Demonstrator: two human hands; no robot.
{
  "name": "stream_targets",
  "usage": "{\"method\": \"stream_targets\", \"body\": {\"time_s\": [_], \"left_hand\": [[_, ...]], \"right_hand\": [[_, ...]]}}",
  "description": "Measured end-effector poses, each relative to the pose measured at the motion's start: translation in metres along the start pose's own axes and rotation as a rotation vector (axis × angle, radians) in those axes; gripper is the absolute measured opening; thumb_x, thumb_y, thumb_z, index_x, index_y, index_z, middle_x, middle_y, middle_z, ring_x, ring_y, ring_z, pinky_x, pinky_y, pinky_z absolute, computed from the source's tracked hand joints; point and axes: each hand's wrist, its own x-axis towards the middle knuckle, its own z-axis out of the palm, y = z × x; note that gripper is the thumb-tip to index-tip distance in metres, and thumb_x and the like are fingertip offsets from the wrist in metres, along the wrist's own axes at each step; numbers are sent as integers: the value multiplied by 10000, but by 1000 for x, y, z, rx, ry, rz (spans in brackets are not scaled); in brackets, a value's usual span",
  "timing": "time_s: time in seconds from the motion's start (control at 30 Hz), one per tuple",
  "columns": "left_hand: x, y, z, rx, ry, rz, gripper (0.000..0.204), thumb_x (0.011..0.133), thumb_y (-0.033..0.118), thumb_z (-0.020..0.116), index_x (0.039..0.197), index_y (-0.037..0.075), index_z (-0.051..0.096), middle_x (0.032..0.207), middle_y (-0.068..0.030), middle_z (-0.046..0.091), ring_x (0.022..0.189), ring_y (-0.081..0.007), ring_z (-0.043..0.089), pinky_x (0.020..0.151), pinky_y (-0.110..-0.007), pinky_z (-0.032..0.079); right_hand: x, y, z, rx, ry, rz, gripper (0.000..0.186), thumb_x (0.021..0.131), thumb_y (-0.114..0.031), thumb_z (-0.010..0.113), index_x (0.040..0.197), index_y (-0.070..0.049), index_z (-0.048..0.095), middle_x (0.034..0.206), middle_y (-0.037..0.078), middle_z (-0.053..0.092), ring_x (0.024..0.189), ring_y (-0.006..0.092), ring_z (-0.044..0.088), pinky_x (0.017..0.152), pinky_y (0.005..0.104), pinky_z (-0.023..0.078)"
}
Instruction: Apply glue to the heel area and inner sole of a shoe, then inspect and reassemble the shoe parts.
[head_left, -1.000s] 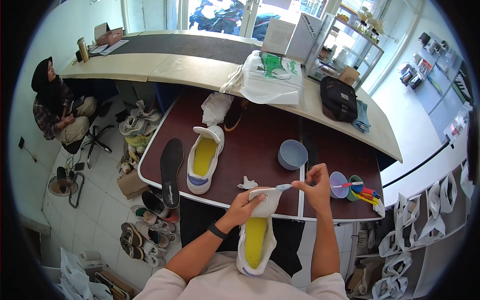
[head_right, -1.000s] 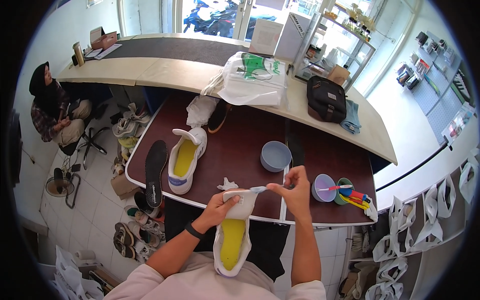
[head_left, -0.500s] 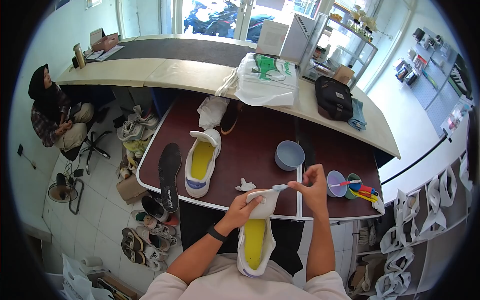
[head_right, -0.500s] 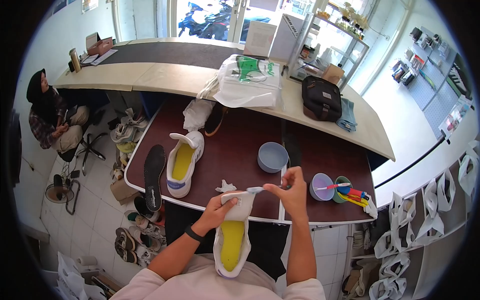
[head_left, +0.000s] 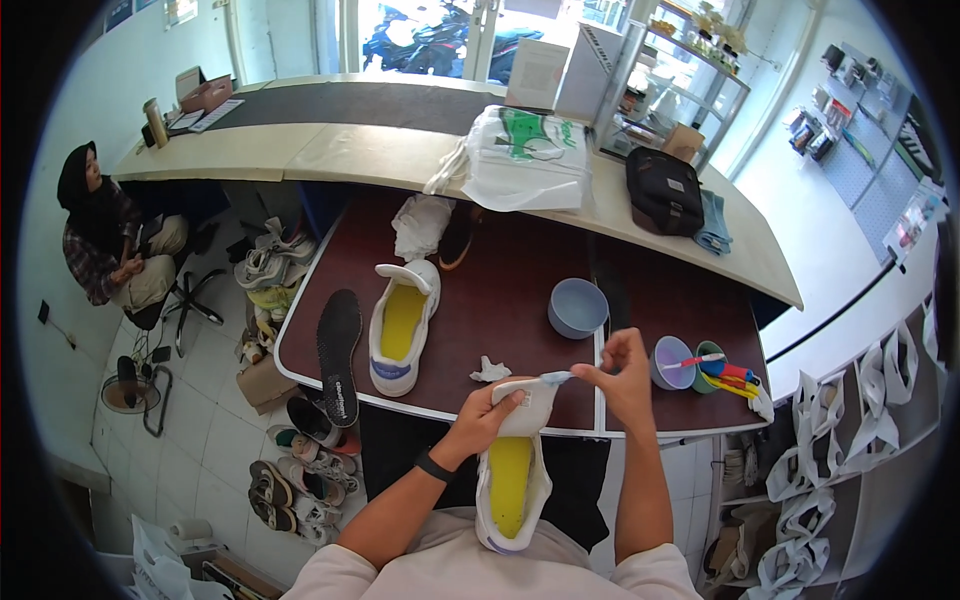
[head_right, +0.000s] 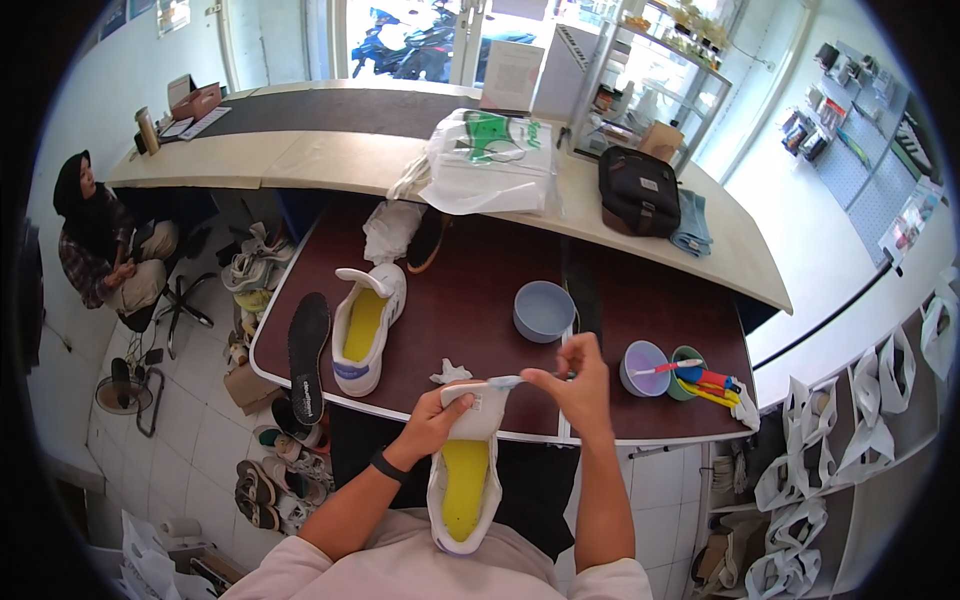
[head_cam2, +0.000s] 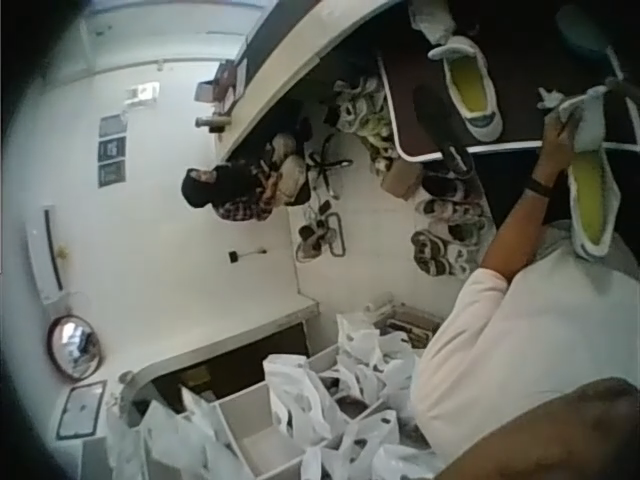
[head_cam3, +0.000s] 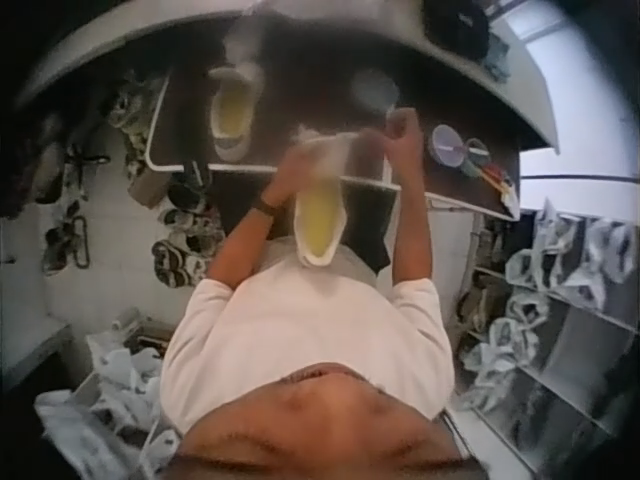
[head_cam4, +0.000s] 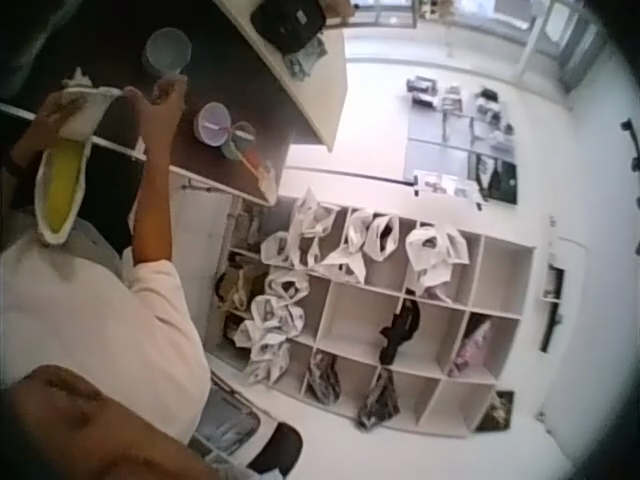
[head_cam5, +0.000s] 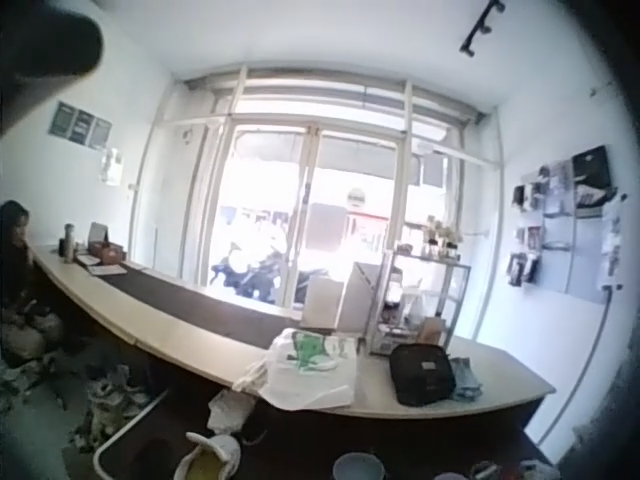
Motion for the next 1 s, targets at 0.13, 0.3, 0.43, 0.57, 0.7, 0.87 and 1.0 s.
{"method": "stream_targets", "body": {"time_s": [0.13,0.3,0.43,0.57,0.7,0.87,1.0], "left_hand": [[-1,1,1,-54,26,8,315,997,197,534,1235,-1,587,1055,-46,640,944,-98,596,827,-246,490],[0,0,-1,19,51,5,322,1005,211,515,1233,-6,586,1058,-56,640,952,-115,604,834,-253,496],[0,-2,-1,-38,30,-38,325,1002,227,522,1230,5,593,1047,-56,642,947,-116,603,832,-257,493],[-1,-1,-2,-10,34,-3,326,999,237,529,1220,8,597,1032,-50,640,931,-114,608,822,-259,497],[1,-1,-2,31,46,-10,327,999,236,530,1221,6,596,1031,-49,641,932,-114,611,822,-260,498],[0,0,-2,-15,45,-50,319,997,229,533,1213,5,601,1027,-51,644,928,-116,614,819,-261,500],[1,-1,-2,48,76,-27,312,997,219,533,1212,4,600,1025,-50,644,923,-116,617,812,-259,505]], "right_hand": [[-2,10,1,33,18,-36,567,598,-252,926,883,-100,460,734,-49,401,653,54,386,600,205,362],[-2,17,-19,119,154,-47,564,613,-206,919,931,-94,467,748,-48,409,664,55,378,615,194,353],[-5,20,-3,168,0,-47,543,632,-175,908,936,-92,466,763,-45,422,669,49,392,614,194,357],[0,19,-2,124,76,-16,546,625,-179,913,935,-94,472,763,-41,424,656,44,399,594,187,370],[1,17,-11,175,84,-114,569,620,-203,919,952,-95,469,759,-43,422,653,43,401,588,186,375],[4,18,-8,102,-21,-123,583,613,-204,923,962,-100,468,761,-39,433,656,46,411,594,189,372],[6,18,-7,205,101,-151,582,613,-196,921,972,-102,471,762,-33,444,658,50,421,604,192,370]]}}
